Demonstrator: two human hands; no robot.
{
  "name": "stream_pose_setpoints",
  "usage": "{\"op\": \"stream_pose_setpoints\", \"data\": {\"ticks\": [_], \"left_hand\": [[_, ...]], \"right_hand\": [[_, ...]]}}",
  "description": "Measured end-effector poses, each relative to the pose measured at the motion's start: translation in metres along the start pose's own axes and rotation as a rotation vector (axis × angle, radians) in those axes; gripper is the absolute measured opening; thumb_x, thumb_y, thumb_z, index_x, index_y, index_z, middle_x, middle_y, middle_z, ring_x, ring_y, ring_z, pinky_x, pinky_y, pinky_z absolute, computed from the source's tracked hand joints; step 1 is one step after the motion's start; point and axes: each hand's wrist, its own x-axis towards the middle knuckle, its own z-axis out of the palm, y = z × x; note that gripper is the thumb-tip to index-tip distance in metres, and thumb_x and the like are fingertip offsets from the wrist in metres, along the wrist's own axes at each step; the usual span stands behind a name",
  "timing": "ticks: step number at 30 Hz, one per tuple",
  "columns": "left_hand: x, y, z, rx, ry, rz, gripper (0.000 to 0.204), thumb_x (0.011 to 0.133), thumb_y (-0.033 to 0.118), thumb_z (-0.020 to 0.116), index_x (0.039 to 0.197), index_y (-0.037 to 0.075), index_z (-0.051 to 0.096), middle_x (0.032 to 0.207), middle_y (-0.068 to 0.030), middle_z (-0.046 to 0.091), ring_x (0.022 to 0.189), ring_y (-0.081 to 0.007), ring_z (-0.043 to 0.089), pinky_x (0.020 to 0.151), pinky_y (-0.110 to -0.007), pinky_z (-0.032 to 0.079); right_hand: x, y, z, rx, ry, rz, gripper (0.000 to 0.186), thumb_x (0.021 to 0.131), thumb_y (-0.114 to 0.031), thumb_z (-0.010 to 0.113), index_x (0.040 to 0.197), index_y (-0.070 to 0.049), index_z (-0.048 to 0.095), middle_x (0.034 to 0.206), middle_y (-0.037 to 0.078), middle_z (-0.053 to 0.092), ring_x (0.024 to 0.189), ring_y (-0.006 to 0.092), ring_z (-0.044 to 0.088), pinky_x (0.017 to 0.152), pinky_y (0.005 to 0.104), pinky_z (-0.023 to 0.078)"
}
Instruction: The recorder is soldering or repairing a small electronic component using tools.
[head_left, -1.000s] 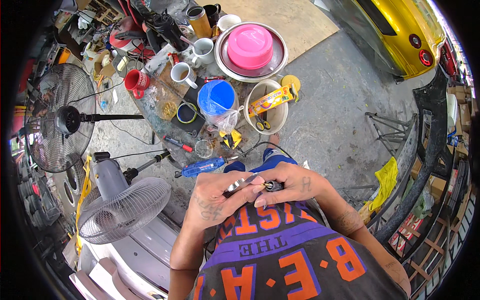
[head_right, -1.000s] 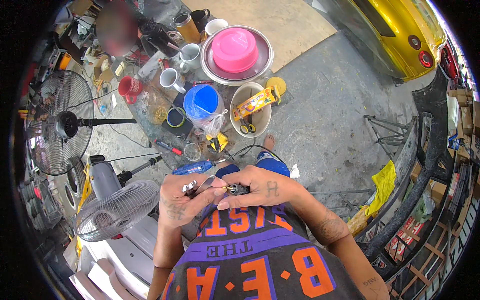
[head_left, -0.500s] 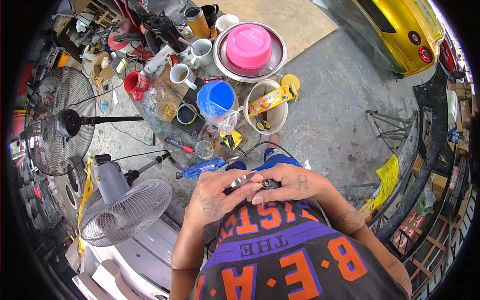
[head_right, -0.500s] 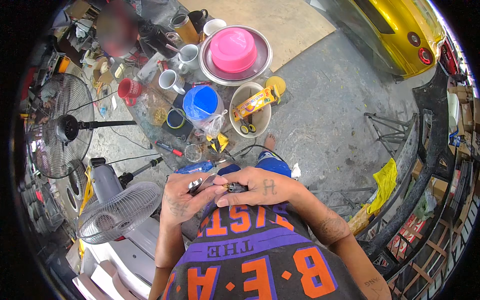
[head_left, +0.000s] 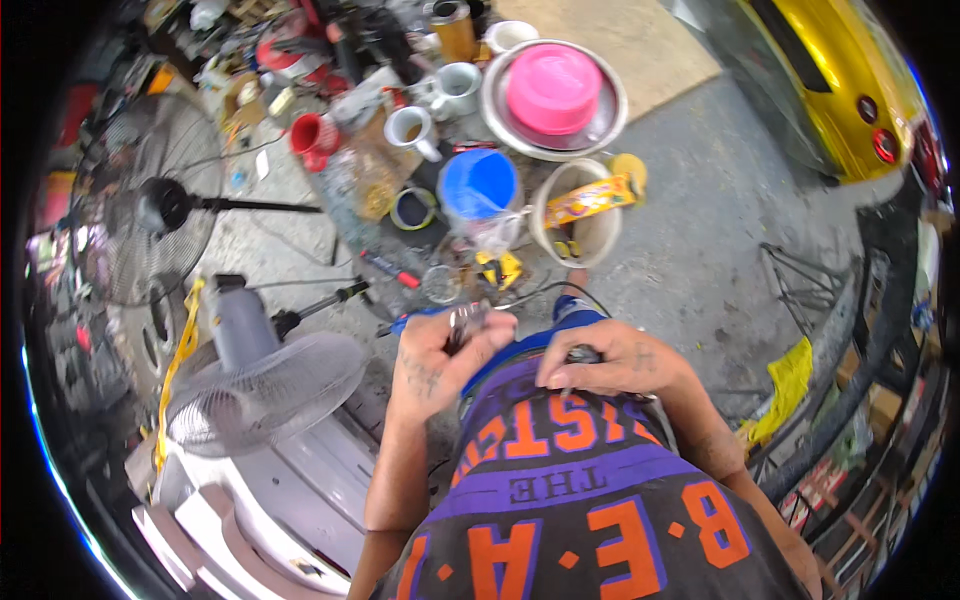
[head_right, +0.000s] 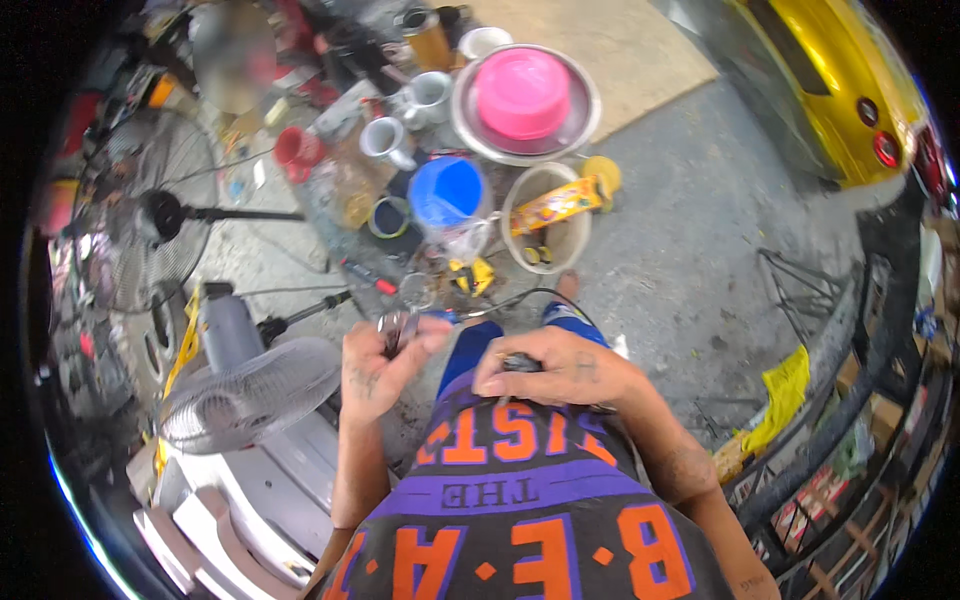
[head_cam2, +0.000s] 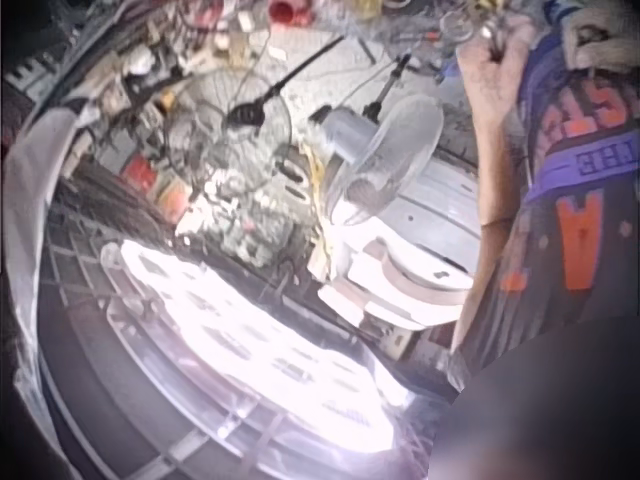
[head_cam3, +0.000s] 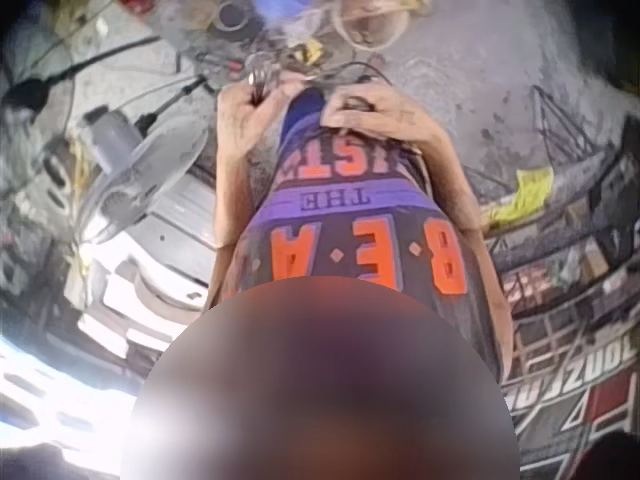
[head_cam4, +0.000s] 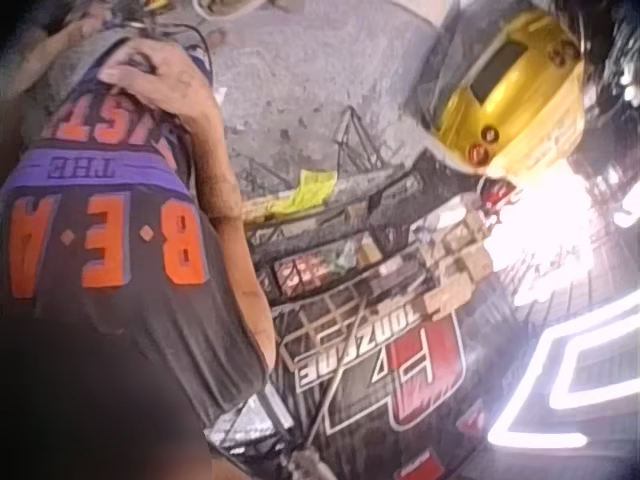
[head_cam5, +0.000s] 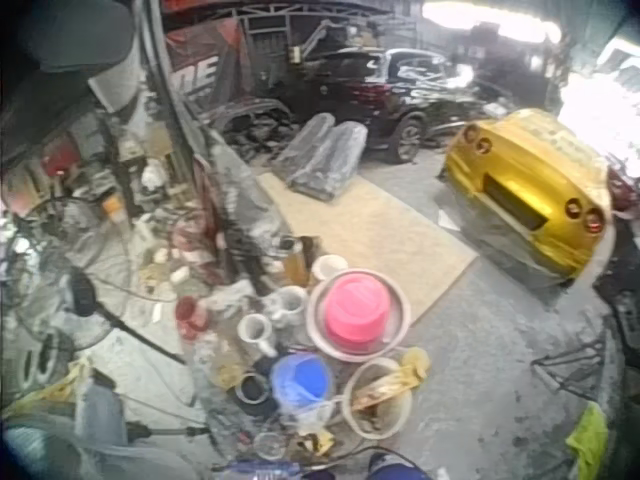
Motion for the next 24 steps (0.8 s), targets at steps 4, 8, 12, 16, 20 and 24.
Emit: {"op": "stream_pose_setpoints", "data": {"ticks": [4, 8, 12, 16, 20, 24], "left_hand": [[0.012, -0.102, -0.026, 0.022, 0.300, -0.237, 0.026, 0.092, 0.023, 0.058, 0.094, 0.000, 0.070, 0.059, -0.0012, 0.051, 0.056, -0.0069, 0.046, 0.052, -0.026, 0.037], [0.009, -0.261, -0.043, 0.051, 0.473, -0.338, 0.028, 0.091, 0.024, 0.056, 0.090, -0.001, 0.066, 0.061, -0.0098, 0.059, 0.055, -0.0212, 0.056, 0.055, -0.035, 0.043], [0.039, -0.298, -0.029, 0.565, 0.512, -0.175, 0.027, 0.089, 0.023, 0.057, 0.084, -0.003, 0.062, 0.077, -0.0243, 0.062, 0.075, -0.0406, 0.060, 0.070, -0.048, 0.045], [0.068, -0.302, -0.012, 0.475, 0.644, -0.162, 0.025, 0.085, 0.021, 0.060, 0.079, -0.004, 0.062, 0.075, -0.0254, 0.063, 0.076, -0.0435, 0.062, 0.072, -0.049, 0.047], [0.083, -0.306, -0.010, 0.401, 0.699, -0.162, 0.024, 0.085, 0.020, 0.061, 0.079, -0.003, 0.062, 0.076, -0.0245, 0.064, 0.077, -0.0424, 0.062, 0.072, -0.048, 0.048], [0.087, -0.310, -0.008, 0.270, 0.791, -0.180, 0.020, 0.084, 0.016, 0.062, 0.085, -0.004, 0.061, 0.078, -0.0226, 0.064, 0.076, -0.0403, 0.062, 0.070, -0.047, 0.047]], "right_hand": [[-0.012, 0.007, -0.006, 0.075, 0.067, 0.089, 0.019, 0.091, -0.021, 0.065, 0.098, -0.004, 0.066, 0.076, -0.001, 0.061, 0.058, 0.0027, 0.047, 0.049, 0.0198, 0.036], [-0.015, 0.011, -0.001, 0.143, 0.136, 0.032, 0.017, 0.091, -0.020, 0.065, 0.095, -0.003, 0.066, 0.071, -0.002, 0.059, 0.050, 0.0010, 0.040, 0.042, 0.0197, 0.029], [-0.013, 0.010, 0.004, 0.112, 0.138, 0.020, 0.017, 0.091, -0.020, 0.065, 0.094, -0.003, 0.066, 0.069, -0.002, 0.057, 0.049, 0.0013, 0.040, 0.043, 0.0199, 0.029], [-0.014, 0.014, 0.008, 0.108, 0.172, 0.002, 0.017, 0.091, -0.020, 0.065, 0.094, -0.003, 0.065, 0.066, -0.003, 0.055, 0.049, 0.0016, 0.040, 0.043, 0.0202, 0.029], [-0.017, 0.015, 0.011, 0.102, 0.191, 0.004, 0.016, 0.092, -0.018, 0.065, 0.094, -0.003, 0.065, 0.062, -0.005, 0.052, 0.048, 0.0014, 0.040, 0.043, 0.0205, 0.029], [-0.022, 0.016, 0.011, 0.125, 0.225, 0.006, 0.016, 0.092, -0.018, 0.064, 0.094, -0.002, 0.065, 0.060, -0.005, 0.051, 0.048, 0.0013, 0.039, 0.043, 0.0205, 0.028]]}}
